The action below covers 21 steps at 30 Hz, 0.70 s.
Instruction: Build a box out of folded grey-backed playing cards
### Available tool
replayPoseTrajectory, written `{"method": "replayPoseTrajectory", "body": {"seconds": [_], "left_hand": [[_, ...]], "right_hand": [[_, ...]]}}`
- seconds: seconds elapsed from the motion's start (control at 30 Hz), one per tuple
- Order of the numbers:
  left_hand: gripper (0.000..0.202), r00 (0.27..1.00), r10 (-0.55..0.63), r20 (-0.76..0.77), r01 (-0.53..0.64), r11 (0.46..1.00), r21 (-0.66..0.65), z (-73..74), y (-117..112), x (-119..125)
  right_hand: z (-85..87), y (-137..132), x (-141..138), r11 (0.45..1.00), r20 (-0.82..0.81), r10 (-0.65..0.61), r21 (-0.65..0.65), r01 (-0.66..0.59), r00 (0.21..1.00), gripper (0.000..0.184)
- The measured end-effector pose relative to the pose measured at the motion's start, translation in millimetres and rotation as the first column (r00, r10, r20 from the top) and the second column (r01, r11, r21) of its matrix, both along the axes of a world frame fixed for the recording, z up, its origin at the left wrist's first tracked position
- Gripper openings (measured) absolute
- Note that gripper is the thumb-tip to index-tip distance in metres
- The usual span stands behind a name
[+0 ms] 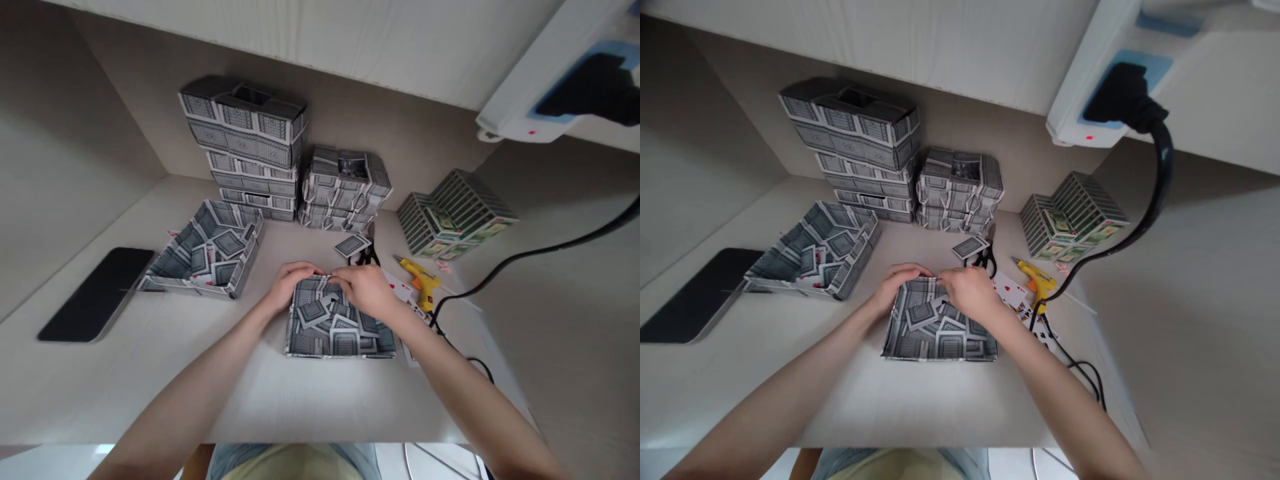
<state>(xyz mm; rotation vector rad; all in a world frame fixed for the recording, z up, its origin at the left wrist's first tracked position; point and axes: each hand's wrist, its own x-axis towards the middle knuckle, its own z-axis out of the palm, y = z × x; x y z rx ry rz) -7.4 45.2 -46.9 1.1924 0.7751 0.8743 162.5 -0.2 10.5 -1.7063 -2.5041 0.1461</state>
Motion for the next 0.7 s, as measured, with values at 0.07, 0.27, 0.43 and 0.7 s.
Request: {"method": "replayPoseTrajectory", "body": {"seconds": [0.07, 0.27, 0.43, 0.7], "left_hand": [[0.023, 1.000, -0.004, 0.000, 0.004, 1.000, 0.007, 0.7, 0, 0], [0.022, 1.000, 0.003, -0.008, -0.003, 1.000, 0.020, 3.0, -2, -1], [0.021, 0.997, 0.057, -0.058, -0.055, 0.998, 0.026, 3.9, -3, -1], [0.021, 0.997, 0.053, -0.048, -0.050, 0.997, 0.057, 5.2, -4, 0]], "right_hand": [[-3.4, -1, 1, 1.000, -0.026, -0.015, -0.005, 0.015, 1.000, 0.026], [1.1, -4, 5, 0.998, -0.191, 0.041, -0.047, -0.051, 0.981, 0.023], [2.0, -4, 10, 0.999, -0.336, 0.007, 0.038, 0.006, 0.942, 0.018], [-14.7, -6, 6, 0.980, -0.517, -0.078, 0.116, 0.160, 0.853, 0.015]]}}
